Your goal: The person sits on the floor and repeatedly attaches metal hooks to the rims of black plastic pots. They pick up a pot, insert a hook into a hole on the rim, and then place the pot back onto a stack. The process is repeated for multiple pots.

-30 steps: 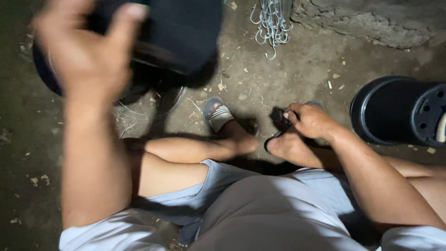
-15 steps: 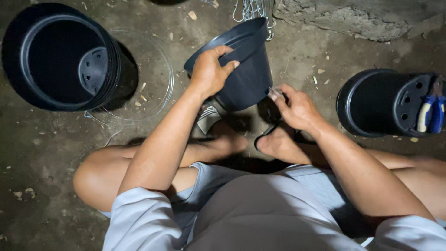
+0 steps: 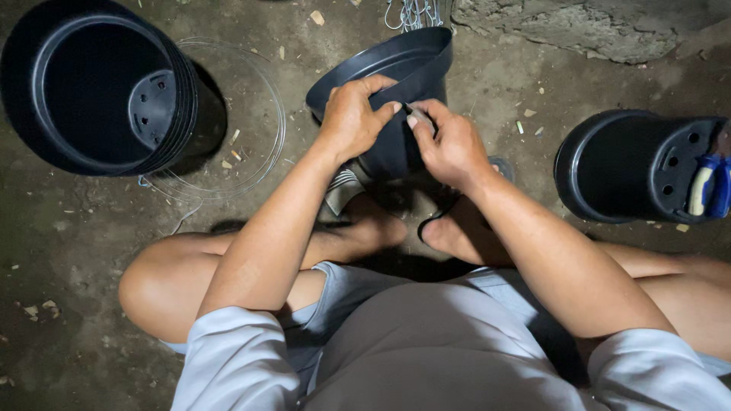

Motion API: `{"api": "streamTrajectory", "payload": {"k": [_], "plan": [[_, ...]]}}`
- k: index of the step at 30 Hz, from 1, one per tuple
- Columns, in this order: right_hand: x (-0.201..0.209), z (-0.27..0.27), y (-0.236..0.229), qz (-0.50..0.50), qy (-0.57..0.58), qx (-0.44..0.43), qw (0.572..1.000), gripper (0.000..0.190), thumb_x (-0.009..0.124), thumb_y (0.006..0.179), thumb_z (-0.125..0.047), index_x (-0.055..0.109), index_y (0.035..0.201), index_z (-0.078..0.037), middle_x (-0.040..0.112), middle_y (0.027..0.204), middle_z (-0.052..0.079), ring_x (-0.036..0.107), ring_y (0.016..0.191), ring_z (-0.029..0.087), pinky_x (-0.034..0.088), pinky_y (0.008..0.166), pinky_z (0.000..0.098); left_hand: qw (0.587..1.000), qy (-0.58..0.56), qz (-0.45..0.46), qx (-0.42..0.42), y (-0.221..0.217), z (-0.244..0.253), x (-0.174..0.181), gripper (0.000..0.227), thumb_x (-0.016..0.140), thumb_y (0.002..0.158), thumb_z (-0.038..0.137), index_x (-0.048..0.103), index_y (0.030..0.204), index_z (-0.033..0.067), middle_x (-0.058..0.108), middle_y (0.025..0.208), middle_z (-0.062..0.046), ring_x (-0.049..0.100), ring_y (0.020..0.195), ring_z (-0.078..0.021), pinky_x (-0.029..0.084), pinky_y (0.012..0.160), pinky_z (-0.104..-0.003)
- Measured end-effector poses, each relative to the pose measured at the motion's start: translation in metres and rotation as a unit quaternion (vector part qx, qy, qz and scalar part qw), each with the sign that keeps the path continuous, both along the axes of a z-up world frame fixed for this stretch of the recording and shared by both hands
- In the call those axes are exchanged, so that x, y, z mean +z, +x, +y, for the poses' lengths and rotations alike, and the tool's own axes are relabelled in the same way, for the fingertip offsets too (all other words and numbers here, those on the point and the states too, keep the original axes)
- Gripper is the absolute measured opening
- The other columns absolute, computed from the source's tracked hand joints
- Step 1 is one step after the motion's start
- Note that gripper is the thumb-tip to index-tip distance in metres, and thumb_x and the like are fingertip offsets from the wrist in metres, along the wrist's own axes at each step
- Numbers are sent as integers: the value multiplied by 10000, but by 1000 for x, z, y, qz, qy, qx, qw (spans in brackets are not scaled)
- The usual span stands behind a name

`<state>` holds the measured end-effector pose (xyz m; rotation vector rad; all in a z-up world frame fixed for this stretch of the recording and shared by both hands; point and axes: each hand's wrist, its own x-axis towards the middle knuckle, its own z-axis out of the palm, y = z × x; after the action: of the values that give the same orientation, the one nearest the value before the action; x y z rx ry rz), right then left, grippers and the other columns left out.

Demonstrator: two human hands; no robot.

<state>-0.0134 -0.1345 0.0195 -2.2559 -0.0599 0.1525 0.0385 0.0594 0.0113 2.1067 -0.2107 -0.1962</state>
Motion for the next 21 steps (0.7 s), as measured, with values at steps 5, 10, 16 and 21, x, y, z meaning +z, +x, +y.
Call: {"api": "streamTrajectory", "payload": {"k": [5,10,16,21], "plan": [[0,1,2,-6,-6,2,1000,250,647,1000,-272,716,1152,-86,699,786,184,685,647,292,524,620,409,993,-40,-106,-29,-2,1,-1,306,818,863,192,754,1130,58,768,904,-163,760,833,-257,578,787,-354],[0,1,4,12,-9,-4,1000,250,644,998,-278,721,1140,-88,679,724,180,674,608,281,516,608,409,1000,-12,-14,-10,-2,-1,4,310,798,841,191,756,1124,71,748,777,-173,764,721,-255,576,769,-360],[2,0,4,24,-10,0,1000,253,635,994,-275,723,1140,-89,669,713,192,670,597,306,517,607,427,999,-20,-27,-11,-3,-3,5,299,785,848,189,759,1125,81,772,919,-169,767,860,-293,577,840,-360],[10,-2,7,-42,-81,42,995,229,631,1003,-257,722,1094,-67,698,823,251,689,781,447,533,689,529,998,2,-56,-12,-6,-7,-1,321,776,839,211,764,1136,90,782,1029,-153,749,985,-329,540,949,-380]]}}
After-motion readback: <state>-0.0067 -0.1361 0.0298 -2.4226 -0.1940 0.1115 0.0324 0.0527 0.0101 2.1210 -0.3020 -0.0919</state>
